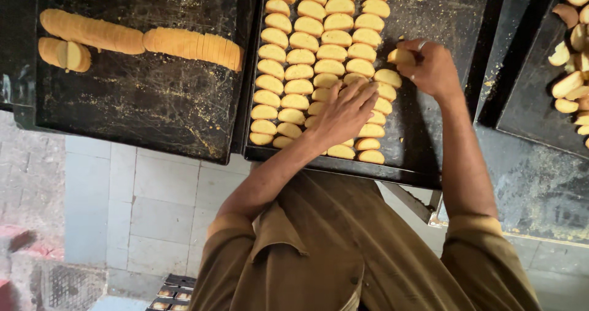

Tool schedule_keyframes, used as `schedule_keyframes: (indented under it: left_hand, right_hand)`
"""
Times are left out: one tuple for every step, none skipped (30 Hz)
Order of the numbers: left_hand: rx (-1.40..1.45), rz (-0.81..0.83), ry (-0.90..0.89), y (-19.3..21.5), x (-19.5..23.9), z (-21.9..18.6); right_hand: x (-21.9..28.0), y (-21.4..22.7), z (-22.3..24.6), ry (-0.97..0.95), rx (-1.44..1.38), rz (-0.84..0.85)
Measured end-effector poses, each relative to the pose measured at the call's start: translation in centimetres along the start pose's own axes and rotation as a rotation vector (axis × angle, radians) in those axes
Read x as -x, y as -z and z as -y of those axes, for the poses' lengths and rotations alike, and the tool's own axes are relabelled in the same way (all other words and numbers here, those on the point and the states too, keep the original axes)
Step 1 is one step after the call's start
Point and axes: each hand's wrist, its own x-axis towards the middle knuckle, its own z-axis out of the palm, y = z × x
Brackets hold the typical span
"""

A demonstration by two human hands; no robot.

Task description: The person arranges small, round, yellow biscuits onto a black baking tray. They pick up the biscuits one by one from a tray containing long, sliced biscuit logs and place them in neat rows on the empty tray. The person fills the tray completely with the biscuits.

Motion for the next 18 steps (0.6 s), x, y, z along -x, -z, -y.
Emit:
schedule_keyframes:
  left_hand:
    - [0.002,0.003,-0.005,0.4,0.1,0.2]
    - [0.005,0.006,-0.010,1.0,0.2,0.4]
    - [0.023,-0.003,-0.001,1.6,0.2,0.6]
    - [0.041,-0.012,0.008,2.3,0.5,0.8]
    - [0.058,-0.023,0.020,3.1,0.9,1.1]
    - [0.047,-0.056,0.046,3.9,1.4,1.7]
    - [0.033,-0.084,0.077,4.8,2.3,2.4]
    - [0.018,-0.112,0.108,5.6,3.4,3.5]
    - [-0.053,-0.112,0.188,6.5,4.9,5.2]
    - [-0.126,-0.111,0.267,7.4,6.6,7.3]
    - [-0.120,-0.150,0.357,8.5,8.7,9.9]
    - [-0.115,-0.192,0.446,9.6,10.9,12.9]
    - [-0.157,-0.260,0.567,10.4,13.1,16.4]
    - [-0.200,-0.331,0.685,11.0,15.4,19.9]
    - [-0.239,-0.407,0.788,11.7,17.5,23.3]
    - [-0.280,-0.486,0.888,12.7,19.9,26.5]
    - [-0.362,-0.489,0.963,13.7,21.8,29.6]
    - [-0.444,-0.491,1.038,15.1,24.0,32.4]
  right_hand:
    - [-0.1,-0.1,-0.1,0.073,0.065,0.015]
    - [-0.2,-0.3,0.0,0.146,0.131,0.030]
    - [-0.4,-0.5,0.2,0.223,0.198,0.046]
    - [-0.4,-0.6,0.5,0.186,0.179,0.057]
    - [-0.1,-0.7,0.8,0.151,0.161,0.069]
    - [0.3,-0.9,1.1,0.116,0.143,0.082]
    - [0.8,-1.1,1.5,0.170,0.161,0.017]
    - [1.6,-1.0,1.8,0.225,0.178,-0.047]
    - [2.4,-1.5,2.4,0.286,0.187,-0.102]
    - [3.7,-1.9,3.0,0.281,0.224,-0.157]
    - [5.1,-2.5,3.9,0.290,0.254,-0.203]
    - [7.0,-3.4,5.0,0.238,0.250,-0.222]
    - [8.6,-4.6,6.3,0.202,0.244,-0.233]
    - [9.8,-6.2,7.6,0.178,0.141,-0.237]
    - [10.8,-7.9,8.8,0.147,0.037,-0.240]
    - [11.6,-9.5,10.0,0.190,0.016,-0.219]
    - [12.6,-10.8,11.2,0.224,0.004,-0.215]
    - [12.5,-12.0,12.3,0.257,-0.008,-0.210]
